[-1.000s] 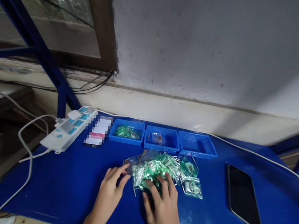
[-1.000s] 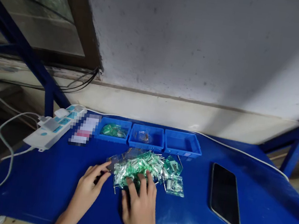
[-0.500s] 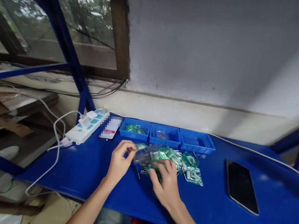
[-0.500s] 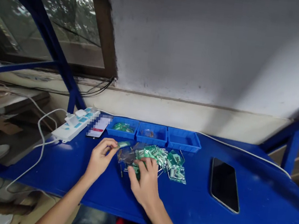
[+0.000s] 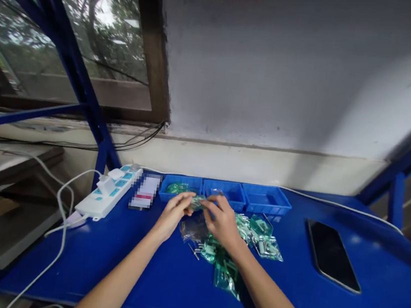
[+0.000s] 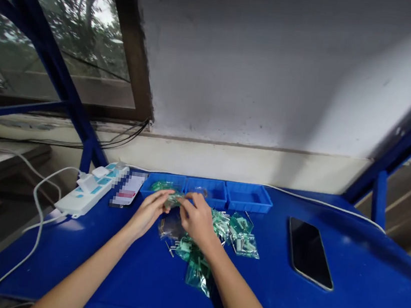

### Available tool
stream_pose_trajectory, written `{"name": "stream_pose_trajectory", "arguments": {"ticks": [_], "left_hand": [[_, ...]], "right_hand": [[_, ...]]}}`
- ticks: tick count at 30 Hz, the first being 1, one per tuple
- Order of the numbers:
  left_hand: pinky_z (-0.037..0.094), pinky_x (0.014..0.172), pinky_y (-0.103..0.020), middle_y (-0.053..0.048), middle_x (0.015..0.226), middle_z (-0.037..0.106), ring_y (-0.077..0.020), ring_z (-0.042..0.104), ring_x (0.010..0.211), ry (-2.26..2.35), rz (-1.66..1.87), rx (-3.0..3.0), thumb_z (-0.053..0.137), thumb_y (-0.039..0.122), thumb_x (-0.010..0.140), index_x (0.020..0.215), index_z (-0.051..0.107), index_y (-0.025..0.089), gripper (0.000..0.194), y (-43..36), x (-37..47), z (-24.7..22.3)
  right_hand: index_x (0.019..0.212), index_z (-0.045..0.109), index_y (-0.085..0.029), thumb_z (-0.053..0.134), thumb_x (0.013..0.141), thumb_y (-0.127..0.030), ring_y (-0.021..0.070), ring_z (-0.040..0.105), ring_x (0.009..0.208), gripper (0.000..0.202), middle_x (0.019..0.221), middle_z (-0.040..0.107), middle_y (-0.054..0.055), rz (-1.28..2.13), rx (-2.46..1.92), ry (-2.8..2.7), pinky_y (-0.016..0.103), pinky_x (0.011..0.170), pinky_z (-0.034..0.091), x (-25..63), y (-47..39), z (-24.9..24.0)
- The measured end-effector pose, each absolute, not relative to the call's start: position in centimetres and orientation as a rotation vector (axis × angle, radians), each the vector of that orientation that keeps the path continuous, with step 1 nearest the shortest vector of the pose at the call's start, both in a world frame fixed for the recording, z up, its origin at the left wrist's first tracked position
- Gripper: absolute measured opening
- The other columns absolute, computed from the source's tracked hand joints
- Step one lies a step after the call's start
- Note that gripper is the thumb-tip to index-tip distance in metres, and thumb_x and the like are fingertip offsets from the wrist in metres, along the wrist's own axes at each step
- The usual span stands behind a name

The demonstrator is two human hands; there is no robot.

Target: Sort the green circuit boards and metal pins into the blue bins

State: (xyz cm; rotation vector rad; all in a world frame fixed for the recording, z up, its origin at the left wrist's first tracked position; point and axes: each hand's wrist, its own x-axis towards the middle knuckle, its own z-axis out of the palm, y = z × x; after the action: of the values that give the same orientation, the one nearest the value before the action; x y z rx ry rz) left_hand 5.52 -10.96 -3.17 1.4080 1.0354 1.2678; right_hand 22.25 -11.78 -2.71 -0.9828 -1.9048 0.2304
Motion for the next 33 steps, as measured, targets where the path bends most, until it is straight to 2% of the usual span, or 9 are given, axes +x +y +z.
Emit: {"name": "stream_pose_trajectory", "arguments": {"ticks": [6, 11, 14, 17, 23, 27, 29, 31, 33], "left_hand": [[0.047, 0.082, -0.032, -0.005, 0.091, 0.068, -0.0175, 0.063, 0.086, 1.131, 1.504, 1.693, 0.061, 0.024, 0.079, 0.108, 0.06, 0.018, 0.029, -10.9, 6.2, -3.7], [0.041, 0.092, -0.039, -0.006, 0.097, 0.067, -0.0211, 0.057, 0.099, 0.974, 1.521, 2.262, 0.058, 0.02, 0.082, 0.086, 0.068, 0.022, 0.01, -11.8, 6.4, -3.0], [0.042, 0.086, -0.036, -0.008, 0.105, 0.063, -0.0231, 0.054, 0.102, 1.03, 1.379, 2.096, 0.061, 0.031, 0.082, 0.098, 0.067, 0.022, 0.02, -12.2, 6.1, -3.2], [0.044, 0.064, -0.027, -0.009, 0.089, 0.064, -0.0188, 0.058, 0.079, 1.028, 1.236, 1.622, 0.044, 0.046, 0.089, 0.1, 0.064, 0.016, 0.038, -12.5, 5.7, -3.8], [0.04, 0.055, -0.023, -0.006, 0.083, 0.065, -0.0159, 0.057, 0.069, 1.142, 1.198, 1.479, 0.059, 0.039, 0.08, 0.094, 0.064, 0.015, 0.029, -10.6, 4.4, -2.3], [0.046, 0.075, -0.035, -0.012, 0.096, 0.063, -0.0274, 0.058, 0.094, 1.478, 1.357, 1.604, 0.059, 0.042, 0.077, 0.096, 0.063, 0.012, 0.035, -7.3, 3.1, -0.1], [0.036, 0.094, -0.043, -0.017, 0.122, 0.05, -0.0325, 0.041, 0.119, 1.613, 1.481, 1.656, 0.066, 0.039, 0.072, 0.112, 0.056, 0.011, 0.049, -6.8, 2.9, -0.1], [0.028, 0.103, -0.046, -0.018, 0.132, 0.038, -0.0319, 0.031, 0.128, 1.726, 1.612, 1.873, 0.064, 0.037, 0.075, 0.124, 0.047, 0.011, 0.058, -7.4, 3.4, -0.9], [0.031, 0.101, -0.044, -0.015, 0.124, 0.047, -0.0276, 0.039, 0.121, 1.658, 1.539, 2.145, 0.057, 0.034, 0.082, 0.121, 0.049, 0.014, 0.044, -8.9, 4.2, -2.2]], "right_hand": [[0.089, 0.067, -0.018, 0.051, 0.082, -0.029, 0.0208, 0.05, 0.09, 0.022, 0.09, 0.053, 0.007, 0.262, -1.177, -1.79, 0.036, 0.083, 0.043, 22.0, -12.8, -2.6], [0.068, 0.059, -0.016, 0.031, 0.093, -0.042, 0.0125, 0.045, 0.052, 0.046, 0.054, 0.047, -0.002, 0.577, -1.243, -1.619, 0.024, 0.049, 0.037, 21.4, -12.7, -2.5], [0.083, 0.063, -0.016, 0.036, 0.092, -0.036, 0.0142, 0.05, 0.059, 0.036, 0.064, 0.055, 0.001, 0.511, -1.21, -1.642, 0.025, 0.054, 0.04, 21.7, -12.5, -3.2], [0.111, 0.061, -0.018, 0.039, 0.091, -0.024, 0.0184, 0.056, 0.077, 0.03, 0.084, 0.06, 0.007, 0.272, -1.094, -1.878, 0.029, 0.069, 0.045, 21.9, -12.5, -3.8], [0.131, 0.045, -0.024, 0.04, 0.086, -0.01, 0.0215, 0.055, 0.094, 0.048, 0.105, 0.057, 0.01, 0.04, -0.936, -2.072, 0.034, 0.079, 0.049, 21.7, -13.1, -3.3], [0.122, 0.051, -0.021, 0.044, 0.083, -0.014, 0.0202, 0.055, 0.084, 0.04, 0.092, 0.058, 0.007, 0.06, -1.02, -1.793, 0.035, 0.076, 0.047, 23.1, -12.8, -2.1], [0.109, 0.055, -0.019, 0.042, 0.08, -0.013, 0.0179, 0.053, 0.072, 0.032, 0.076, 0.055, 0.003, 0.076, -1.111, -1.594, 0.032, 0.069, 0.044, 24.5, -12.2, -1.9], [0.097, 0.057, -0.019, 0.038, 0.078, -0.012, 0.0159, 0.05, 0.064, 0.027, 0.068, 0.05, 0.0, 0.11, -1.2, -1.415, 0.03, 0.064, 0.041, 26.1, -11.4, -1.9], [0.087, 0.056, -0.019, 0.035, 0.077, -0.012, 0.015, 0.047, 0.062, 0.024, 0.066, 0.048, -0.001, 0.13, -1.282, -1.31, 0.028, 0.062, 0.039, 27.7, -10.7, -2.1]]}}
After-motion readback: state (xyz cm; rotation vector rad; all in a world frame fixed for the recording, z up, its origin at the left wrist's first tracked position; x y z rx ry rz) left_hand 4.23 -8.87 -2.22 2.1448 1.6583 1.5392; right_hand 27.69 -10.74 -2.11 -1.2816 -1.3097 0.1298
